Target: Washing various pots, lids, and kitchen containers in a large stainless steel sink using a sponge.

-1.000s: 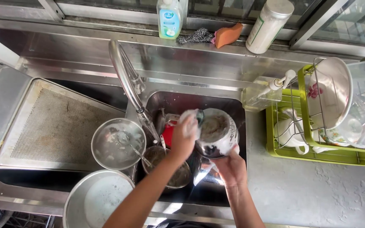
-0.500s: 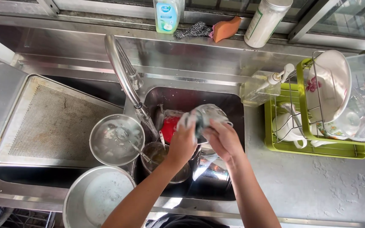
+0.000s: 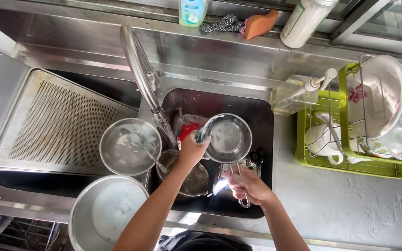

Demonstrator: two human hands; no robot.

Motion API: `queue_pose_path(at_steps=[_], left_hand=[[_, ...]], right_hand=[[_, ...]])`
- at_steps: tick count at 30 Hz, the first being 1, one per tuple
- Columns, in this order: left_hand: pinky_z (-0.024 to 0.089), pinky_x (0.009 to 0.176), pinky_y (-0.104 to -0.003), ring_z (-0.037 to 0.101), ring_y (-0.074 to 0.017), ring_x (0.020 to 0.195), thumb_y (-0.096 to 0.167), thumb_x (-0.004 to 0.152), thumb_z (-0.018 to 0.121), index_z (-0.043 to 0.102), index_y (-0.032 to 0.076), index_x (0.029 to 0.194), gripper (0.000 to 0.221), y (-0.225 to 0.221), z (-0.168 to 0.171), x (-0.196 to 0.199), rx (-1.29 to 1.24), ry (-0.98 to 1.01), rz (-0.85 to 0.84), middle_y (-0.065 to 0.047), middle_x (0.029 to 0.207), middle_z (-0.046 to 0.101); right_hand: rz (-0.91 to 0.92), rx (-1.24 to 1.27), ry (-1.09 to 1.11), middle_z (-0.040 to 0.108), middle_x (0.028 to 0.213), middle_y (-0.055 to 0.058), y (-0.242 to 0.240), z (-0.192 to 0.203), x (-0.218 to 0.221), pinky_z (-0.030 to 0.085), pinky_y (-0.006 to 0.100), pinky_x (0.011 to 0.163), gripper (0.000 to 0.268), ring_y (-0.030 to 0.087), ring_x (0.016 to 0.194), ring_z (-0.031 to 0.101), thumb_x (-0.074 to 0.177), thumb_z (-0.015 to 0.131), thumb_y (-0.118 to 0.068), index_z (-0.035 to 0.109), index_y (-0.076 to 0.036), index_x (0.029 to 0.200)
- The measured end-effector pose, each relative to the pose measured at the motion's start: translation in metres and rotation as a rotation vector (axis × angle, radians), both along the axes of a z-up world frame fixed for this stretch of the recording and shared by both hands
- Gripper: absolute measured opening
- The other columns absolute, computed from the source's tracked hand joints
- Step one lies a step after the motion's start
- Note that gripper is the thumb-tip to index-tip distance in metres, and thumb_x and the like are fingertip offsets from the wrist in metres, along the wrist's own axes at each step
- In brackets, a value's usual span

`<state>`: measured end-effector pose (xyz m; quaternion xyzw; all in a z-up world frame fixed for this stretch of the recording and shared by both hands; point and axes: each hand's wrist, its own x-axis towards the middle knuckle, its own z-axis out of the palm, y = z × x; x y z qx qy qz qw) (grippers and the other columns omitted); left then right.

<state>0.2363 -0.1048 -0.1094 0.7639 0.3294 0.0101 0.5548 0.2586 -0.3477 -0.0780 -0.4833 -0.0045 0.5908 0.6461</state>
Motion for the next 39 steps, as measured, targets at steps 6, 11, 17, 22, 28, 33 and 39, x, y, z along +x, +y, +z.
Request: queue_pose_path(at_steps=[6, 11, 17, 22, 28, 33, 39], left_hand=[[0.059, 0.082, -0.038, 0.074, -0.0234, 0.090, 0.039, 0.098, 0.057, 0.073, 0.010, 0.110, 0.036, -0.010, 0.045, 0.013, 0.208, 0.013, -0.077, -0.008, 0.110, 0.075], [0.045, 0.098, -0.039, 0.059, -0.0252, 0.113, 0.047, 0.100, 0.067, 0.058, 0.001, 0.127, 0.054, -0.038, -0.025, 0.026, -0.112, 0.044, 0.010, -0.019, 0.122, 0.063], [0.045, 0.105, -0.043, 0.055, -0.0290, 0.124, 0.037, 0.091, 0.072, 0.056, 0.004, 0.140, 0.061, -0.055, 0.017, -0.005, 0.580, 0.023, -0.937, -0.021, 0.136, 0.057], [0.054, 0.098, -0.031, 0.045, -0.0140, 0.143, 0.029, 0.092, 0.071, 0.072, 0.028, 0.127, 0.035, 0.006, 0.066, 0.007, 1.263, 0.240, -1.672, -0.002, 0.171, 0.034], [0.048, 0.106, -0.043, 0.055, -0.0236, 0.132, 0.027, 0.089, 0.073, 0.074, 0.025, 0.122, 0.033, -0.015, 0.115, 0.002, 1.106, 0.327, -1.621, -0.007, 0.150, 0.052], [0.059, 0.098, -0.046, 0.073, -0.0313, 0.112, 0.012, 0.087, 0.065, 0.058, 0.009, 0.118, 0.032, -0.051, -0.013, 0.026, -0.146, 0.035, -0.930, -0.019, 0.126, 0.065], [0.053, 0.091, -0.060, 0.056, -0.0574, 0.110, 0.002, 0.057, 0.071, 0.080, 0.011, 0.106, 0.051, -0.029, 0.019, 0.022, 0.575, -0.376, -0.845, -0.040, 0.122, 0.056]], right_hand=[[-0.149, -0.107, -0.086, 0.040, 0.065, -0.001, -0.003, -0.034, -0.020, 0.024, 0.026, 0.035, 0.014, 0.008, 0.045, 0.030, 0.100, 0.052, -0.020, 0.048, -0.007, 0.100], [-0.055, -0.303, -0.174, 0.042, 0.064, 0.001, 0.024, -0.024, -0.048, 0.030, 0.028, 0.039, 0.016, 0.010, 0.046, 0.034, 0.104, 0.049, -0.024, 0.046, -0.009, 0.105], [0.082, -0.285, -0.445, 0.047, 0.064, 0.001, -0.011, -0.037, -0.027, 0.037, 0.029, 0.038, 0.020, 0.011, 0.043, 0.042, 0.105, 0.045, -0.029, 0.049, -0.009, 0.107], [0.072, -0.239, -0.114, 0.040, 0.063, -0.001, -0.021, 0.044, -0.003, 0.025, 0.023, 0.033, 0.018, 0.005, 0.043, 0.031, 0.104, 0.049, -0.028, 0.051, -0.010, 0.106], [0.136, -0.419, -0.010, 0.043, 0.064, -0.002, -0.019, 0.050, 0.002, 0.022, 0.023, 0.033, 0.015, 0.006, 0.044, 0.032, 0.098, 0.055, -0.021, 0.056, -0.022, 0.114], [-0.031, -0.205, -0.221, 0.039, 0.058, -0.001, 0.002, 0.022, -0.016, 0.026, 0.026, 0.032, 0.023, 0.008, 0.039, 0.032, 0.103, 0.053, -0.029, 0.050, -0.008, 0.111], [-0.140, -0.206, -0.139, 0.042, 0.058, -0.001, 0.018, 0.041, -0.034, 0.024, 0.026, 0.033, 0.025, 0.008, 0.040, 0.033, 0.100, 0.056, -0.029, 0.054, -0.009, 0.115]])
